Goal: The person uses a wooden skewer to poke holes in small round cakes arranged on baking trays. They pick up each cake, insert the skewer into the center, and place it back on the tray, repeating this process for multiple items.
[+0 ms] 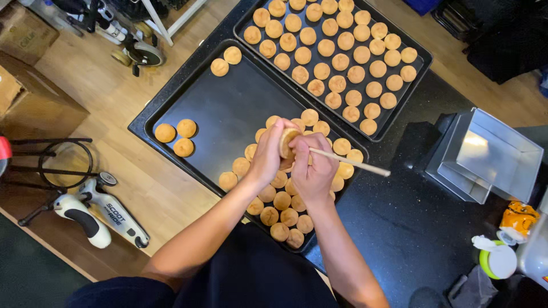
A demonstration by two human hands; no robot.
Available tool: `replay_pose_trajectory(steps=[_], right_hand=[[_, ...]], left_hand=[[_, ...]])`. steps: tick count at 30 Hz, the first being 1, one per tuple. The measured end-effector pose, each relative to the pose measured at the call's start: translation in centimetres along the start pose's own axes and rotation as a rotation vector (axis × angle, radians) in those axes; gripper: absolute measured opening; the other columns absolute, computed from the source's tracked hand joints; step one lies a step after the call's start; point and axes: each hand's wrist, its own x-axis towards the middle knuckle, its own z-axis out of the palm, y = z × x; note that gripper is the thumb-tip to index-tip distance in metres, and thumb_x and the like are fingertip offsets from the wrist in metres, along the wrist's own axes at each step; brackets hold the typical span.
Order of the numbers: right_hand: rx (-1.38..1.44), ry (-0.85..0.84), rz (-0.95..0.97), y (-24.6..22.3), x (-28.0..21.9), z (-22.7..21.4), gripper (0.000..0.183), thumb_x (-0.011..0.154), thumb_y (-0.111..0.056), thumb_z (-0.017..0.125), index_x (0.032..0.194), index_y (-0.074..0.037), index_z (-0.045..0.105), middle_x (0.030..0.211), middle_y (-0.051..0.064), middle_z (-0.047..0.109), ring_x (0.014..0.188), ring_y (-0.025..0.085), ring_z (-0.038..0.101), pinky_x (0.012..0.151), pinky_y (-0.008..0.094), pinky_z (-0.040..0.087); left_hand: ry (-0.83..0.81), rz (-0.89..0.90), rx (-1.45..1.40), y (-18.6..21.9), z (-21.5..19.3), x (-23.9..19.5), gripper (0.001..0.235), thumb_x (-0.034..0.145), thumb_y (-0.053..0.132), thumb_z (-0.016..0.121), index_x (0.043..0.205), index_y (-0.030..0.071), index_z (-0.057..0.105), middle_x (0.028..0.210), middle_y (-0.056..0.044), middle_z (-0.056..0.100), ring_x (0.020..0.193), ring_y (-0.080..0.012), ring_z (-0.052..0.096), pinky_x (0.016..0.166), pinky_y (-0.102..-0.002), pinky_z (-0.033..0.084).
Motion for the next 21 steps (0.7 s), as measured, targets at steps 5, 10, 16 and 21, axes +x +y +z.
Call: replay_pose_trajectory(steps=[5, 10, 16, 21], right_hand=[[0.251, 0.05, 0.242, 2.7, -1.3, 0.4, 0.028, 0.113, -0.016, 0.05, 0.09, -0.003, 0.061, 0.074, 0.003, 0.056, 0.062, 0.01, 0.052, 0.057, 0.026, 0.04], [0.595, 0.107, 0.617, 4.0, -2.3, 0.7, 0.034, 0.113, -0.027, 0.043, 0.089, -0.007, 0.056, 0.065, -0.003, 0.05, 0.048, 0.003, 0.044, 0.043, 0.02, 0.035], [-0.145, 0.039, -0.202, 3.4, -2.9, 0.3, 0.033, 0.123, -0.025, 0.042, 0.098, -0.008, 0.056, 0.081, 0.004, 0.056, 0.073, 0.016, 0.055, 0.068, 0.03, 0.045], [0.225, 0.108, 0.427, 4.4, -3.3, 1.2, 0.035, 0.117, -0.018, 0.046, 0.088, -0.002, 0.057, 0.071, 0.005, 0.052, 0.059, 0.01, 0.049, 0.056, 0.028, 0.04]], left_hand=[[-0.004, -0.089, 0.314, 0.6, 0.5, -0.5, 0.039, 0.109, 0.031, 0.038, 0.094, 0.005, 0.063, 0.063, -0.002, 0.053, 0.055, -0.009, 0.051, 0.052, -0.028, 0.041], [0.033, -0.2, 0.254, -1.0, 0.9, -0.5, 0.041, 0.108, 0.034, 0.039, 0.09, 0.004, 0.061, 0.063, -0.003, 0.052, 0.054, -0.011, 0.052, 0.052, -0.03, 0.043], [0.05, -0.1, 0.476, -1.1, 1.0, -0.7, 0.039, 0.107, 0.033, 0.041, 0.088, 0.003, 0.059, 0.064, -0.005, 0.056, 0.06, -0.0156, 0.056, 0.059, -0.035, 0.047], [-0.026, -0.013, 0.571, -1.2, 0.7, -1.1, 0.039, 0.105, 0.032, 0.041, 0.086, 0.003, 0.058, 0.066, -0.008, 0.056, 0.059, -0.018, 0.059, 0.061, -0.037, 0.046]])
